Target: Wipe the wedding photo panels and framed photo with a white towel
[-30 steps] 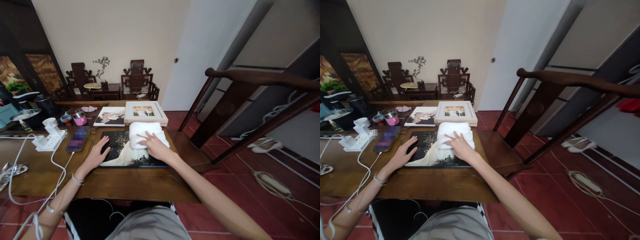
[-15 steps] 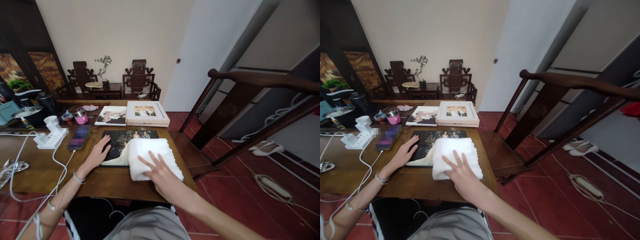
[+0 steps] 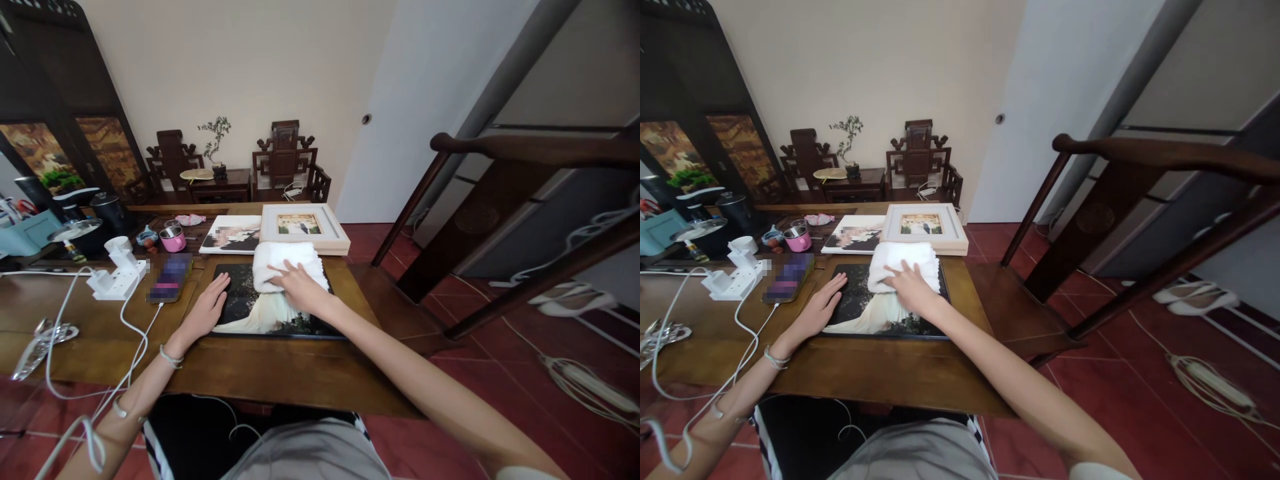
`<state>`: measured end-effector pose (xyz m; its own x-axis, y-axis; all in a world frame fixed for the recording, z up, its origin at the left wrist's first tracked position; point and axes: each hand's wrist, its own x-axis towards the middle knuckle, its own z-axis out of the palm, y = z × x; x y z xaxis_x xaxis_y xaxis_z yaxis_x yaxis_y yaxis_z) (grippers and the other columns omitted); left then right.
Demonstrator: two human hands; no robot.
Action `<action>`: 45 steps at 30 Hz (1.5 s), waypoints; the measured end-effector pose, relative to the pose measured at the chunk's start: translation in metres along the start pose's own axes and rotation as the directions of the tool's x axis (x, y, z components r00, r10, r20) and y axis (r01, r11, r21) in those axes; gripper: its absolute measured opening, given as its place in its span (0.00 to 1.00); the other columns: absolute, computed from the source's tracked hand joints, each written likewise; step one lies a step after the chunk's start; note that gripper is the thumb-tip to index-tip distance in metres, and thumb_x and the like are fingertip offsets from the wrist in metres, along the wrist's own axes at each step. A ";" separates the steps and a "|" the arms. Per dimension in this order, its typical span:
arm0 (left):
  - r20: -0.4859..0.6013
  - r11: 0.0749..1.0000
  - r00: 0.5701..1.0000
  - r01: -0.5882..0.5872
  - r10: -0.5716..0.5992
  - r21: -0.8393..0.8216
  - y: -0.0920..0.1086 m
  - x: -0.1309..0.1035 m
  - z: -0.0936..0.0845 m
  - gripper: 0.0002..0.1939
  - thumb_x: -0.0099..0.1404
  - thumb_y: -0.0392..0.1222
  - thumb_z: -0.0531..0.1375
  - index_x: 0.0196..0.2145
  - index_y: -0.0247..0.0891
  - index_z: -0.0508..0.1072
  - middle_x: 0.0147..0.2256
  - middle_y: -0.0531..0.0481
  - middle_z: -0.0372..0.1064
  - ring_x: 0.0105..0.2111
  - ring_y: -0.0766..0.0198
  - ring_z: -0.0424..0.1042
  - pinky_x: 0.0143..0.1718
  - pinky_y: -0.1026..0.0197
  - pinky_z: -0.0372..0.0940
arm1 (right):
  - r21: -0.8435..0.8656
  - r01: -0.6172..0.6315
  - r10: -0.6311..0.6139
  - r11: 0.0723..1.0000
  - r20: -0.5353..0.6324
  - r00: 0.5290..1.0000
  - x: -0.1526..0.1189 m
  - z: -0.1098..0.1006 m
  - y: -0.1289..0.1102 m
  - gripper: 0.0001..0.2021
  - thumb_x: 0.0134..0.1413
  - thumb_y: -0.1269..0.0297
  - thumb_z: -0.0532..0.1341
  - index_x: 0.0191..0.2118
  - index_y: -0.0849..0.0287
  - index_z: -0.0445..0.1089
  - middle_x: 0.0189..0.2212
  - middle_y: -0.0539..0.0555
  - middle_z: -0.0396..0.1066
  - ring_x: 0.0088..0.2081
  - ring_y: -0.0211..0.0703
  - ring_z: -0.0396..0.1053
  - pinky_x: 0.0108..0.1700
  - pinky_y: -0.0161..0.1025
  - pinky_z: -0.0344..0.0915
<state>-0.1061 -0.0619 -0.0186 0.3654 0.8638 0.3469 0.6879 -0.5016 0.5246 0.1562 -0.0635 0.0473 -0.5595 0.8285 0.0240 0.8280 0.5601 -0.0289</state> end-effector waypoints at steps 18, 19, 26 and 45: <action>-0.001 1.000 1.000 0.007 -0.007 0.010 0.005 0.001 -0.001 0.25 0.70 0.46 0.45 0.59 0.34 0.63 0.63 0.41 0.55 0.64 0.56 0.51 0.65 0.46 0.46 | 0.104 0.108 -0.120 0.989 0.111 0.987 -0.071 -0.006 -0.041 0.34 0.43 0.86 0.51 0.57 0.57 0.65 0.67 0.55 0.46 0.66 0.68 0.40 0.59 0.69 0.47; -0.002 1.000 1.000 0.008 -0.008 0.014 0.005 0.001 -0.001 0.25 0.70 0.47 0.45 0.59 0.34 0.63 0.63 0.41 0.55 0.64 0.57 0.51 0.65 0.46 0.46 | 0.088 0.094 -0.103 0.992 0.102 0.989 -0.056 -0.005 -0.035 0.35 0.43 0.87 0.50 0.58 0.56 0.64 0.67 0.55 0.46 0.66 0.67 0.41 0.59 0.69 0.48; -0.004 1.000 1.000 0.014 -0.014 0.011 0.004 0.001 -0.001 0.25 0.70 0.48 0.45 0.59 0.35 0.63 0.63 0.41 0.55 0.64 0.57 0.51 0.65 0.46 0.45 | -0.036 0.003 -0.003 0.999 0.022 1.000 0.014 0.001 -0.014 0.34 0.48 0.85 0.50 0.61 0.56 0.61 0.67 0.55 0.46 0.64 0.70 0.44 0.56 0.69 0.51; -0.001 1.000 1.000 0.014 -0.014 0.020 0.004 0.001 -0.002 0.25 0.69 0.47 0.45 0.59 0.33 0.63 0.63 0.41 0.55 0.64 0.56 0.51 0.65 0.46 0.46 | 0.018 0.164 -0.165 0.986 0.093 0.982 -0.045 0.000 -0.057 0.31 0.49 0.83 0.53 0.59 0.55 0.64 0.68 0.55 0.44 0.66 0.70 0.40 0.60 0.69 0.48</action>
<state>-0.1042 -0.0626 -0.0149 0.3546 0.8709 0.3404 0.7057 -0.4881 0.5136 0.1343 -0.1323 0.0476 -0.6896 0.7214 -0.0643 0.7241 0.6884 -0.0426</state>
